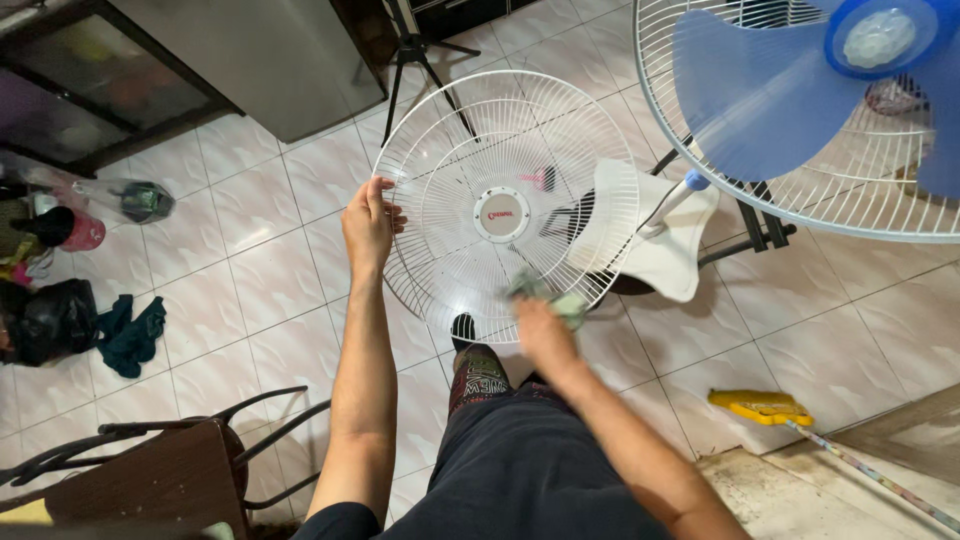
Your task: The person wipes the front metal cage of a standing electric fan with a green cloth, then removes the cage, places it on a table, and reattaches it to the fan.
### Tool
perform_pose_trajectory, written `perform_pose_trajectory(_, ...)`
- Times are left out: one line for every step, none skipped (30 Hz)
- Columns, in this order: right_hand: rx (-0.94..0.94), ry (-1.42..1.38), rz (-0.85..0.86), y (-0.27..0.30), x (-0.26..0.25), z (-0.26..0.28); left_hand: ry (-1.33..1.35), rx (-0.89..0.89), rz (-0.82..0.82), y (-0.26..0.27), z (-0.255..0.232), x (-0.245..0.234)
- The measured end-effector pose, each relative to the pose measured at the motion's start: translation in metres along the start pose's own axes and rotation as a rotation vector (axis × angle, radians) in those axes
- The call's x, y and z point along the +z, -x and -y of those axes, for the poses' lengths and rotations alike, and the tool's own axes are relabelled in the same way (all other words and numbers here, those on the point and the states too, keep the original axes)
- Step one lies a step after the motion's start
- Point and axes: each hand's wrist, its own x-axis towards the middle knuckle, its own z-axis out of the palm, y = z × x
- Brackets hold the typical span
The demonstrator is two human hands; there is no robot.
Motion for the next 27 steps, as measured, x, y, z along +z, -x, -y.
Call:
perform_pose_trajectory(-0.122,-0.093,0.087,0.004,-0.008,0.02,-0.011,-0.008,0.004,0.0,0.003,-0.001)
perform_pose_trajectory(-0.095,-0.496,-0.089,0.008,-0.01,0.022,-0.023,-0.017,0.008,-0.001,0.005,-0.002)
perform_pose_trajectory(-0.061,-0.894,-0.27,0.009,-0.014,0.018,-0.032,-0.023,0.013,-0.001,0.007,-0.002)
perform_pose_trajectory(-0.023,-1.29,-0.455,0.01,-0.02,0.011,-0.037,-0.026,0.024,0.001,0.009,-0.001)
perform_pose_trajectory(0.102,-1.537,-0.287,0.005,-0.024,-0.004,-0.043,-0.026,0.033,0.002,0.009,0.0)
perform_pose_trajectory(0.23,-1.772,-0.101,-0.006,-0.026,-0.027,-0.05,-0.026,0.043,0.003,0.009,0.001)
perform_pose_trajectory(0.408,-1.586,-0.086,-0.019,-0.029,-0.051,-0.051,-0.021,0.051,0.004,0.008,0.003)
perform_pose_trajectory(0.576,-1.392,-0.069,-0.03,-0.032,-0.073,-0.052,-0.015,0.058,0.005,0.006,0.005)
perform_pose_trajectory(0.543,-1.374,-0.436,-0.04,-0.035,-0.09,-0.051,-0.01,0.066,0.007,0.005,0.009)
perform_pose_trajectory(0.493,-1.326,-0.798,-0.048,-0.038,-0.101,-0.053,-0.011,0.074,0.009,0.002,0.013)
perform_pose_trajectory(0.337,-1.285,-0.838,-0.056,-0.041,-0.104,-0.058,-0.012,0.082,0.011,0.0,0.016)
perform_pose_trajectory(0.181,-1.241,-0.872,-0.065,-0.042,-0.103,-0.064,-0.013,0.091,0.013,-0.003,0.018)
perform_pose_trajectory(0.026,-1.19,-0.904,-0.071,-0.042,-0.101,-0.061,-0.023,0.097,0.014,-0.007,0.018)
perform_pose_trajectory(-0.022,-1.005,-0.845,-0.071,-0.038,-0.098,-0.058,-0.032,0.102,0.015,-0.012,0.018)
perform_pose_trajectory(-0.067,-0.82,-0.783,-0.068,-0.032,-0.093,-0.054,-0.042,0.109,0.017,-0.016,0.018)
perform_pose_trajectory(-0.111,-0.635,-0.718,-0.066,-0.024,-0.09,-0.08,-0.043,0.102,0.018,-0.019,0.016)
perform_pose_trajectory(-0.087,-0.563,-0.671,-0.065,-0.013,-0.091,-0.103,-0.046,0.093,0.02,-0.022,0.014)
perform_pose_trajectory(-0.063,-0.49,-0.624,-0.064,-0.001,-0.095,-0.126,-0.048,0.084,0.021,-0.024,0.013)
perform_pose_trajectory(-0.041,-0.42,-0.576,-0.064,0.009,-0.094,-0.128,-0.021,0.061,0.023,-0.025,0.013)
perform_pose_trajectory(0.005,-0.483,-0.472,-0.067,0.016,-0.088,-0.13,0.005,0.038,0.026,-0.026,0.015)
perform_pose_trajectory(0.05,-0.547,-0.365,-0.071,0.02,-0.08,-0.135,0.03,0.015,0.029,-0.026,0.016)
perform_pose_trajectory(0.094,-0.61,-0.257,-0.076,0.022,-0.071,-0.134,0.034,0.006,0.034,-0.025,0.018)
perform_pose_trajectory(0.195,-0.825,-0.324,-0.084,0.02,-0.062,-0.129,0.042,-0.002,0.037,-0.025,0.023)
perform_pose_trajectory(0.297,-1.04,-0.391,-0.095,0.013,-0.048,-0.124,0.051,-0.01,0.04,-0.024,0.027)
perform_pose_trajectory(0.4,-1.253,-0.462,-0.104,0.005,-0.039,-0.147,0.073,-0.018,0.043,-0.024,0.029)
perform_pose_trajectory(0.536,-1.806,-0.417,-0.115,-0.001,-0.039,-0.171,0.095,-0.027,0.046,-0.022,0.031)
perform_pose_trajectory(0.664,-2.36,-0.335,-0.126,-0.007,-0.043,-0.196,0.114,-0.036,0.049,-0.019,0.032)
